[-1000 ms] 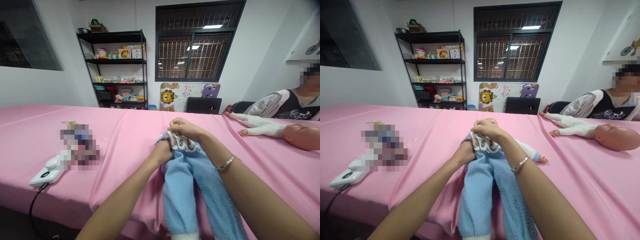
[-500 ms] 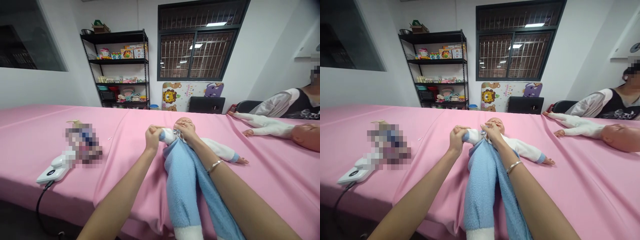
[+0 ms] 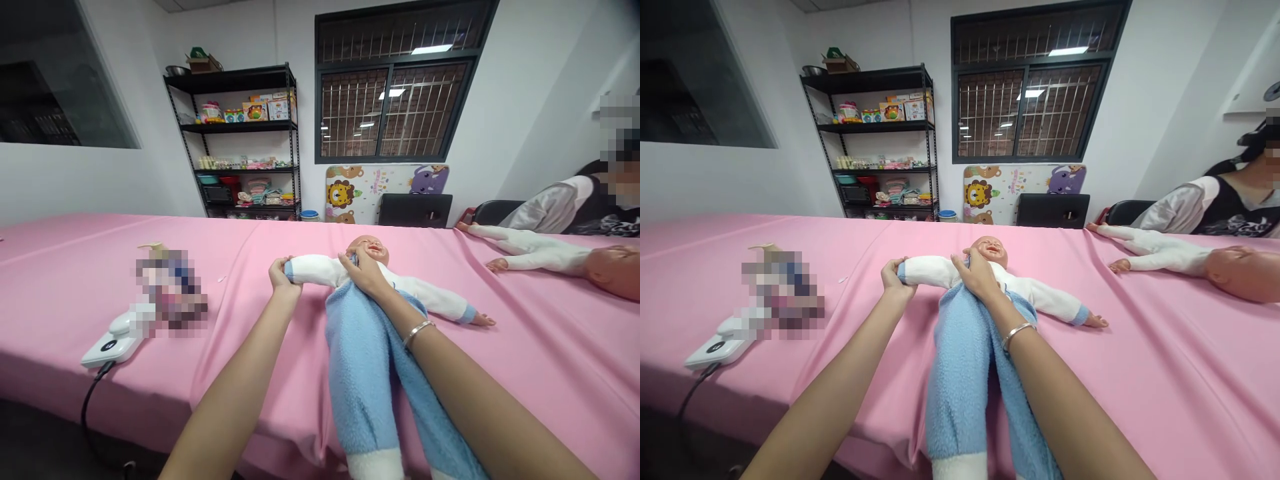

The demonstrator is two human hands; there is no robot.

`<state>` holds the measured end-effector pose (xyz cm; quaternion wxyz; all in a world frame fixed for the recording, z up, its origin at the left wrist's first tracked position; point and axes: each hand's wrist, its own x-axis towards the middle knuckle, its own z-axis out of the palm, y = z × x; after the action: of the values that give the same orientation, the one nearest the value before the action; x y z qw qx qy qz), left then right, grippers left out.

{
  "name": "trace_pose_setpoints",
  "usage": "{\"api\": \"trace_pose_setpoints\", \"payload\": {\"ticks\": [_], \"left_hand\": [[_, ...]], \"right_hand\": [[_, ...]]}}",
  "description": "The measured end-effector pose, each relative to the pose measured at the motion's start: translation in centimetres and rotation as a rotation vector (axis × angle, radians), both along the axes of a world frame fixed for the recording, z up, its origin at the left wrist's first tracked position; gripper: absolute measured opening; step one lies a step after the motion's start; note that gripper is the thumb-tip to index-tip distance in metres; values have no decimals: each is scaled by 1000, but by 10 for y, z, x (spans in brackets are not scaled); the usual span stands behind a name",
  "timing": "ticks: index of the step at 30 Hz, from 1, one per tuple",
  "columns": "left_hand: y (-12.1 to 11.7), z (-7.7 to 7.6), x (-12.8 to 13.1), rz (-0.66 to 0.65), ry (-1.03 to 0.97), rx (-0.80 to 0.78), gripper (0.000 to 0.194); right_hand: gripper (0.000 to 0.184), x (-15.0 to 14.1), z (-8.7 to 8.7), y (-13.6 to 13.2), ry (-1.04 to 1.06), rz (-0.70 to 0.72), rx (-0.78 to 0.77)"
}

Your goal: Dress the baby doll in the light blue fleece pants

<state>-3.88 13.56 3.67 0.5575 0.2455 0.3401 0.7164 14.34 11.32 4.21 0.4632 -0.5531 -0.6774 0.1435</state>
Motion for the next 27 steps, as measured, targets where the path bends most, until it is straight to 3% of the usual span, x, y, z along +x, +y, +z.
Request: {"api": "trace_pose_setpoints", "payload": {"ticks": [3, 5, 7, 11, 13, 17, 22, 27], "left_hand": [[16, -13, -11, 81, -109, -239, 7], [21, -20, -14, 128, -72, -264, 10], [25, -24, -17, 174, -38, -252, 15], [33, -33, -23, 228, 51, -198, 21], [36, -38, -27, 254, 118, -205, 25], [39, -44, -29, 351, 286, -197, 32], [34, -43, -28, 425, 514, -97, 40], [27, -37, -29, 412, 713, -22, 46]], "right_hand": [[36, -1, -1, -1, 36, 16, -9], [28, 4, 4, -2, 41, 62, -60], [33, 15, 13, -6, 2, 103, -77], [36, 56, 28, -22, -133, 88, -132], [38, 80, 28, -31, -101, 57, -207], [53, 119, 5, -40, 180, 92, -279], [57, 137, -33, -43, 364, 175, -341], [49, 137, -32, -53, 253, 212, -344]]}}
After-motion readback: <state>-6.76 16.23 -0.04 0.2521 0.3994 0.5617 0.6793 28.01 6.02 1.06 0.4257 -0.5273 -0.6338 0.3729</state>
